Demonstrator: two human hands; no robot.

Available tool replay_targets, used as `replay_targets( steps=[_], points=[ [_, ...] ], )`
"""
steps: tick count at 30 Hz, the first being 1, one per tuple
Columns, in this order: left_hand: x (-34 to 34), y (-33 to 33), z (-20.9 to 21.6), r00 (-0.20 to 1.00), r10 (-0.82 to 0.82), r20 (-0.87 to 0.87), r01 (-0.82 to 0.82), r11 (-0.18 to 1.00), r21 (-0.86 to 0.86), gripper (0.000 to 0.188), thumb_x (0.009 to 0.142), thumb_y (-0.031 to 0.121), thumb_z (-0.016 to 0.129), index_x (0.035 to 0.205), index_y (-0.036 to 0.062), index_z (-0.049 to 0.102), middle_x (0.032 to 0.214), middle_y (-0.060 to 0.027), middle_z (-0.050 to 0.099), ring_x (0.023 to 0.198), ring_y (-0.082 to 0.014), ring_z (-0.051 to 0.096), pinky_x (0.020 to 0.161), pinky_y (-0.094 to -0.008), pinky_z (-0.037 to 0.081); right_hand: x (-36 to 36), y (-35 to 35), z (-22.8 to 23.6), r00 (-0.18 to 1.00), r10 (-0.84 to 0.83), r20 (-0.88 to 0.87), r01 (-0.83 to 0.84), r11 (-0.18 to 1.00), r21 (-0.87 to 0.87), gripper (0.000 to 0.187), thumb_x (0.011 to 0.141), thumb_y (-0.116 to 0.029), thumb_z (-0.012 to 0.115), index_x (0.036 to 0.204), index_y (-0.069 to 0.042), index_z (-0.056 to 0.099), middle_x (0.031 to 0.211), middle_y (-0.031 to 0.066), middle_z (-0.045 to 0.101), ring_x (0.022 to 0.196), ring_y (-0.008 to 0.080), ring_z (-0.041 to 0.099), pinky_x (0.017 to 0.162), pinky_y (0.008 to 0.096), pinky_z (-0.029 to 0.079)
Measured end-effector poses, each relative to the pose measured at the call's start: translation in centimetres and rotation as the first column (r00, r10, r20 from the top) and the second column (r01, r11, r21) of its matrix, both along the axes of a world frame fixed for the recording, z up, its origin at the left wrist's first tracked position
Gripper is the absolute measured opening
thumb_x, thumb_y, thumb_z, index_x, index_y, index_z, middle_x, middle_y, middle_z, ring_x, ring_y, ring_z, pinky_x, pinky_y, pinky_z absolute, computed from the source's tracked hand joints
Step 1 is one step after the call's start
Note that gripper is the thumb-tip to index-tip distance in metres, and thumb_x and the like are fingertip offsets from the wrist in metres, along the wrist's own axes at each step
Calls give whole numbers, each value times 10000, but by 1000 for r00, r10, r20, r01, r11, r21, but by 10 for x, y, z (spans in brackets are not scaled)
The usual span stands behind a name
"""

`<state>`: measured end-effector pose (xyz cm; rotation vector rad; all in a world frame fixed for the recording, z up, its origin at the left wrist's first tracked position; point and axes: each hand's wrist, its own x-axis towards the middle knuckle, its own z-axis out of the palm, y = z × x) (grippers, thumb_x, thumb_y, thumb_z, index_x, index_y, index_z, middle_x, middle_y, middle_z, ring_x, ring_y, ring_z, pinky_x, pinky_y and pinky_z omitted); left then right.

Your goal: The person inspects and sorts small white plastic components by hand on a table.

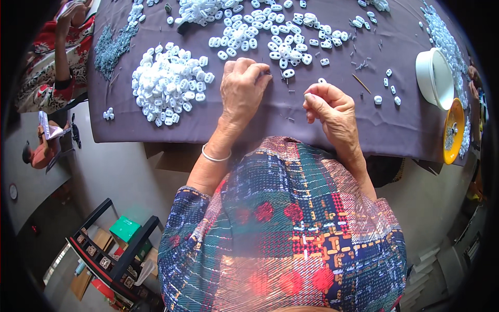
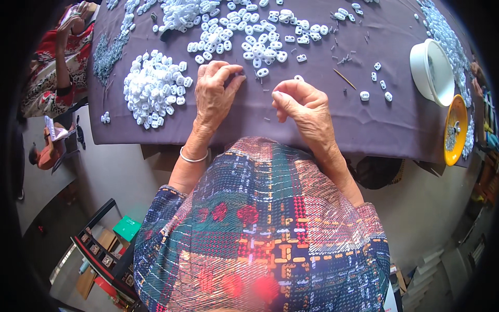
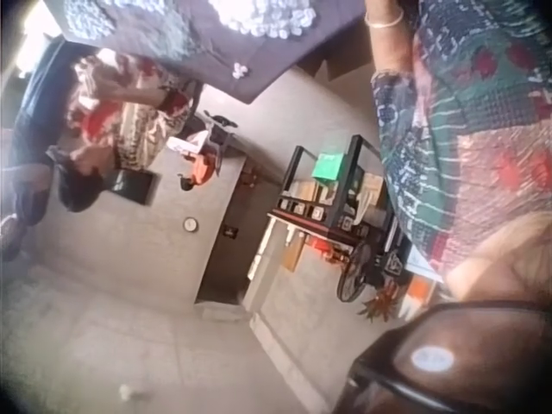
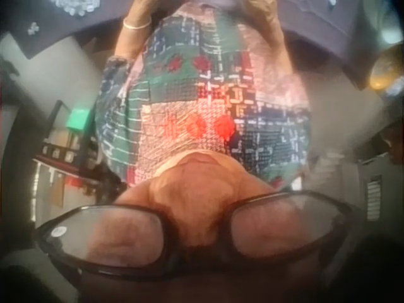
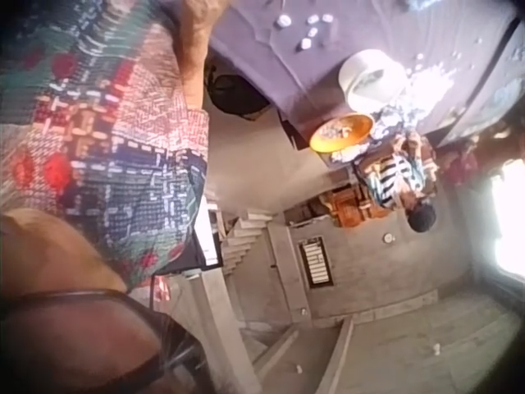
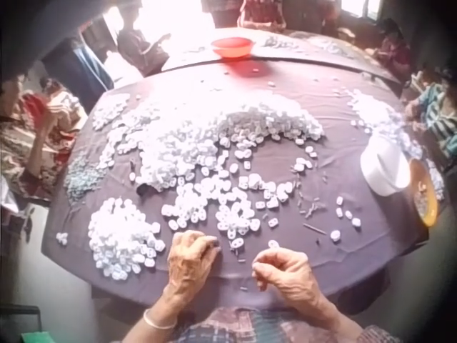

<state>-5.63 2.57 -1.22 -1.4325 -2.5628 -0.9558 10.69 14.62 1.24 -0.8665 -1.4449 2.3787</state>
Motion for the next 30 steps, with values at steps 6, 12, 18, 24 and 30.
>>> replay_targets(
  steps=[6, 12, 18, 24, 30],
  points=[
    [-4, 1, 0, 997, -76, -7, 76, 997, -6, 138, 680, 78, 704, 794, 70, 625, 821, -43, 575, 824, -233, 517, 716, -326, 432, -1, -3, -2, 998, -55, 26, 54, 997, 57, 134, 839, -80, 611, 939, 7, 593, 731, 46, 597, 590, 83, 543, 524, 206, 446],
    [14, -8, 14, 630, -133, 765, -122, 956, 267, 101, 792, 30, 644, 877, 32, 590, 852, -51, 637, 687, -125, 576, 610, -231, 440, -1, -7, 5, 999, -7, 47, 1, 991, 134, 151, 838, -71, 609, 967, 3, 589, 745, 42, 607, 607, 78, 553, 550, 206, 458],
    [37, -14, 33, 105, -301, 948, -355, 879, 318, 175, 770, 52, 680, 910, 10, 583, 831, -84, 647, 745, -139, 617, 595, -234, 473, -4, -8, 24, 1000, -15, -21, 15, 1000, 1, 180, 818, -50, 625, 980, 21, 589, 810, 83, 635, 687, 123, 604, 597, 238, 494],
    [50, -19, 50, 154, -270, 951, -322, 896, 307, 210, 768, -2, 664, 959, 8, 577, 859, -91, 648, 767, -139, 619, 627, -239, 472, -1, -11, 29, 998, -14, -57, 9, 996, -84, 160, 824, -65, 623, 963, 9, 593, 821, 90, 642, 695, 128, 614, 617, 245, 507],
    [54, -20, 55, 235, -236, 943, -299, 906, 301, 203, 769, -2, 667, 953, 7, 581, 855, -72, 646, 773, -117, 615, 633, -224, 487, -2, -16, 41, 1000, -9, -23, 13, 982, 189, 135, 842, -74, 609, 938, 22, 608, 754, 55, 626, 662, 89, 580, 622, 208, 477]
  ],
)
